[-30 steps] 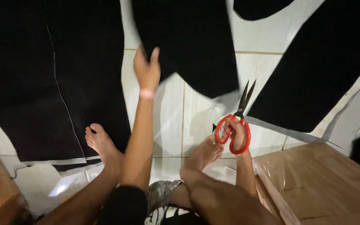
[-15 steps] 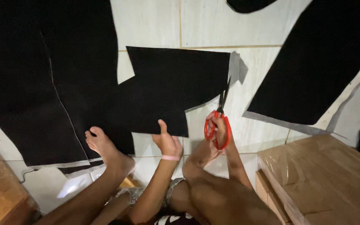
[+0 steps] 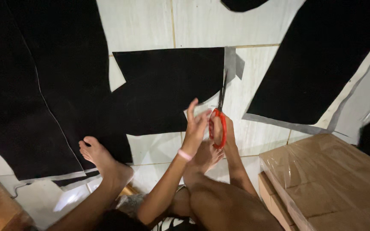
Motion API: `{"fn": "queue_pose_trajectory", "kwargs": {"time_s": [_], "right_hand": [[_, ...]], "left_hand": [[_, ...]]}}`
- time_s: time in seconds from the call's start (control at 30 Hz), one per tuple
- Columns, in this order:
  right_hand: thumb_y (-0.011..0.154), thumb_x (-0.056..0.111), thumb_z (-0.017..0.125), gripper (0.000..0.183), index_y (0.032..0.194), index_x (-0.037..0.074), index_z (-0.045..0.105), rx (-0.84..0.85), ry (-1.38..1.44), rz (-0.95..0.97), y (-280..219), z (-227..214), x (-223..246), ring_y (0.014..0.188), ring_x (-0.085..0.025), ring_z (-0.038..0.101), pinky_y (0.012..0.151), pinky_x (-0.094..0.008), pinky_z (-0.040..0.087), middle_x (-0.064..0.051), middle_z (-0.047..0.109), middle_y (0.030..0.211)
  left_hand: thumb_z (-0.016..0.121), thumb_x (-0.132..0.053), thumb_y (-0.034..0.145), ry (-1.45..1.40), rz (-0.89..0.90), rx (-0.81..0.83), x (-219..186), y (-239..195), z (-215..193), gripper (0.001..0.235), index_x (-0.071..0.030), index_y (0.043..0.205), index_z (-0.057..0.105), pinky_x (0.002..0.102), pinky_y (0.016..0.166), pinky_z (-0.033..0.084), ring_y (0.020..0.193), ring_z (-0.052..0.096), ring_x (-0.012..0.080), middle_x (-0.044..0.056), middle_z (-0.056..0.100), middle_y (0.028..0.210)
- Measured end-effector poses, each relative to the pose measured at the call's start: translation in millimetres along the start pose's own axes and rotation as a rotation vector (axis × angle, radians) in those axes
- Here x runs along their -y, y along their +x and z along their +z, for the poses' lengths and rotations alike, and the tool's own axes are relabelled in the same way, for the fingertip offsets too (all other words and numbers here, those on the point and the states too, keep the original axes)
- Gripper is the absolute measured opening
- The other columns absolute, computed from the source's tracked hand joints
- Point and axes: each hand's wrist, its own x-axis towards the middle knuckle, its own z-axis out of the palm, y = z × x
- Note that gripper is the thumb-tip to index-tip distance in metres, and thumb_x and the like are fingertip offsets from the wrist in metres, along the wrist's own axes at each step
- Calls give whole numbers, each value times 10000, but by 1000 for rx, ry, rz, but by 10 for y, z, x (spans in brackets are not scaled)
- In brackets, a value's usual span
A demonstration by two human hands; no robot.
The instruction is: The person sits on a tiled floor and uses red-handled scissors to cut a large piece of black fabric. They follow pre-marked lines and taped edges to separate distinct shapes from the main sheet, moving the cut pieces aside as they progress.
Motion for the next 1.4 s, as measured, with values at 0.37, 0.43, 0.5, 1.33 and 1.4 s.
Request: {"fn": "queue_pose_trajectory", "kwargs": {"time_s": [0.37, 0.43, 0.5, 1.33, 1.4], "right_hand": [[1013, 210, 505, 231, 829, 72, 532, 50, 67, 1, -50, 47, 106, 501, -84, 415, 445, -262, 335, 20, 455, 611], [988, 191, 488, 184, 859, 76, 550, 39, 131, 50, -61, 91, 86, 493, -89, 417, 445, -261, 340, 14, 459, 603], [979, 178, 478, 169, 880, 68, 559, 36, 118, 38, -52, 112, 82, 501, -90, 426, 455, -258, 348, 12, 468, 611], [946, 146, 512, 247, 760, -1, 580, -27, -548, -363, -118, -82, -85, 507, -236, 552, 518, -370, 444, -145, 568, 605], [953, 136, 526, 245, 765, -9, 586, -27, -587, -403, -118, -118, -118, 504, -265, 571, 516, -390, 454, -163, 578, 611]], "left_hand": [[690, -128, 1026, -497, 142, -348, -206, 630, 360, 464, -36, 1474, 611, 242, 738, 419, 681, 397, 11, -92, 430, 743], [694, -135, 1007, -402, 118, -394, -210, 532, 360, 468, -52, 1461, 618, 193, 568, 395, 583, 362, -7, -111, 415, 669], [675, -145, 998, -326, 92, -408, -267, 442, 380, 497, -86, 1482, 580, 175, 574, 462, 567, 403, -2, -98, 455, 641], [722, -132, 968, -139, 143, -414, -233, 347, 202, 481, -57, 1433, 624, 170, 527, 310, 584, 359, -12, -108, 512, 674], [730, -133, 964, -109, 129, -410, -240, 334, 157, 471, -58, 1420, 635, 176, 512, 299, 558, 340, -11, -87, 562, 651]]}}
